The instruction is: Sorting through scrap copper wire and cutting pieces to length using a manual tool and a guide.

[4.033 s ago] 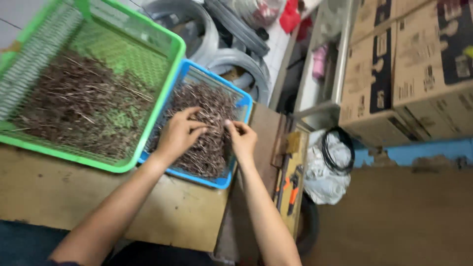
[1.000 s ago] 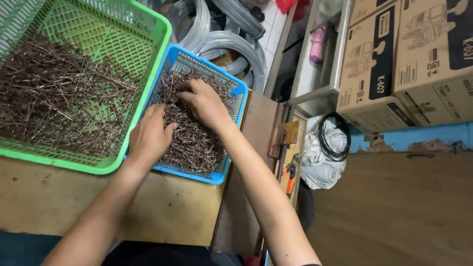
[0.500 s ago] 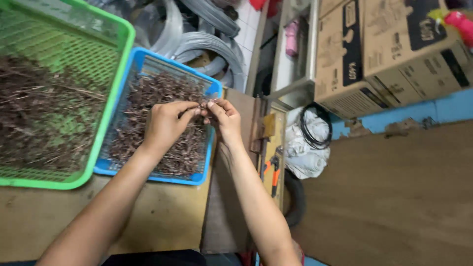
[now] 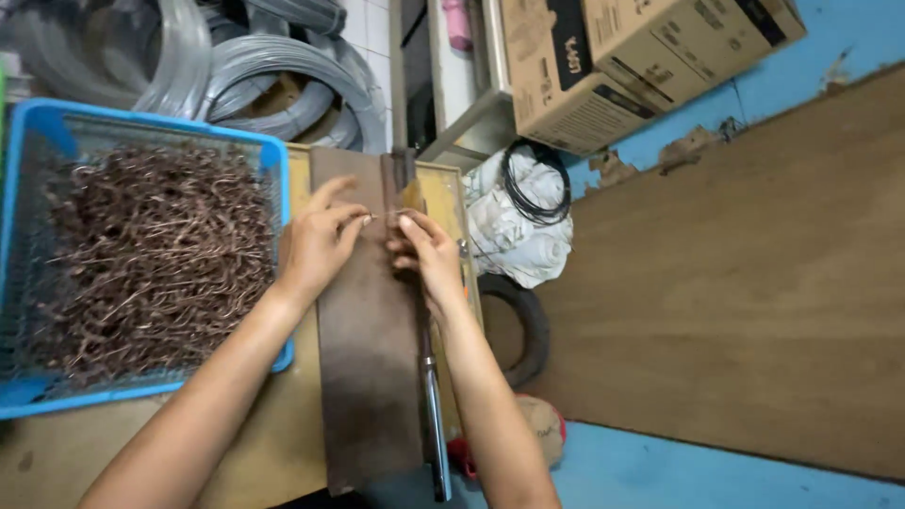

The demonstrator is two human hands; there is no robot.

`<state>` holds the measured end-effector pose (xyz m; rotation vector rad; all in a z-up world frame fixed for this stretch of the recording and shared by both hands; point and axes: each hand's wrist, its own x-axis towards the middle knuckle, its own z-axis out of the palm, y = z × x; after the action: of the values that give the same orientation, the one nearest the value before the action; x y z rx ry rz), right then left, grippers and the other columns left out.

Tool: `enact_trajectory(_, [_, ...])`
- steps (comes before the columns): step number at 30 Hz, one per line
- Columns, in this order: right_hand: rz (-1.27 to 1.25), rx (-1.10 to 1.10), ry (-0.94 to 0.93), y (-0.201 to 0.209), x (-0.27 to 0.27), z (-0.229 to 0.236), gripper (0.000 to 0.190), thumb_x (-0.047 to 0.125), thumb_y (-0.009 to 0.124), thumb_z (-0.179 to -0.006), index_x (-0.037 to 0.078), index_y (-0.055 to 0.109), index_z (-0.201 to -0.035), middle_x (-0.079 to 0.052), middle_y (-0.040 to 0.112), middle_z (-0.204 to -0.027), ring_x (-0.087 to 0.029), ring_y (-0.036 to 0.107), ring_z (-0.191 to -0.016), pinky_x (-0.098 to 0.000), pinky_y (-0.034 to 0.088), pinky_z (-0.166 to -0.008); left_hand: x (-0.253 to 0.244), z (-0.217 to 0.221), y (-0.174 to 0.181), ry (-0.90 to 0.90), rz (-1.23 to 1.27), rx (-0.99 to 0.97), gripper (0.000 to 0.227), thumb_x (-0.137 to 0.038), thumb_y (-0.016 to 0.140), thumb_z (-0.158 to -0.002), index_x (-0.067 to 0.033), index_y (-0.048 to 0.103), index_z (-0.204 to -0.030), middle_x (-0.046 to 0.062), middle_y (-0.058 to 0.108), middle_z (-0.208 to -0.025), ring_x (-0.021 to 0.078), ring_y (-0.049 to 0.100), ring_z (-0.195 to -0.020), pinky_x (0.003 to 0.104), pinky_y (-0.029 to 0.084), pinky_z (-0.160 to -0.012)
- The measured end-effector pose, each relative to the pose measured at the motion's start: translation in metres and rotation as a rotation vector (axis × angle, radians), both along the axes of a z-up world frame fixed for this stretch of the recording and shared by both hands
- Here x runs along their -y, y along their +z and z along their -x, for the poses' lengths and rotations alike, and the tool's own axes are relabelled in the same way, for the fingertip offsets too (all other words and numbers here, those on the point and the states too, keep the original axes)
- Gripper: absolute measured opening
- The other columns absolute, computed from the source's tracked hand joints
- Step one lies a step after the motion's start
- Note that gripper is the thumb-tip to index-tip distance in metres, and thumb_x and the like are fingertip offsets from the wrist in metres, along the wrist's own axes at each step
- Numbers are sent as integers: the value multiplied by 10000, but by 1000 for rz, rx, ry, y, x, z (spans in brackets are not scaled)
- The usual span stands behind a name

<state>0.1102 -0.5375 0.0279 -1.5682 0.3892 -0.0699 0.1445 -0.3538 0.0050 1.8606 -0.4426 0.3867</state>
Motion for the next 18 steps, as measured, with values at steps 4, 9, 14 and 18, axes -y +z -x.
enact_trajectory(4, [403,52,-156,-19,43,48,412,235,778,-919,2,686,-1246,-279,709,-1167,-351,725,-1021,-416,613,-844,18,-15,-14,11,39,34,81,-14,745,-903,-31,747,-983,236,476,-1525,508,625,-1143,570,544,-902])
enact_trajectory(9, [910,-166,44,-33,49,111,452,451,893,-723,88,768,-963,-231,644,-1309,-490,565,-1253,-534,452,-1072,32,-21,-33,68,-59,-13,70,-81,787,-900,-86,744,-955,202,381,-1606,477,541,-1302,576,461,-1048])
enact_trajectory(14, [1029,-164,18,-81,69,122,299,416,893,-668,169,762,-772,-67,717,-1163,-372,648,-1163,-439,513,-994,34,-28,-54,94,-128,-72,63,-108,809,-895,-95,782,-951,206,407,-1609,512,477,-1366,626,444,-1054])
enact_trajectory(18, [1008,-42,30,-91,79,114,265,336,887,-626,129,728,-671,-90,727,-1105,-387,587,-1254,-468,363,-1164,32,-37,-76,151,-218,-53,74,-187,829,-884,-162,789,-941,117,445,-1606,411,481,-1400,544,458,-1066])
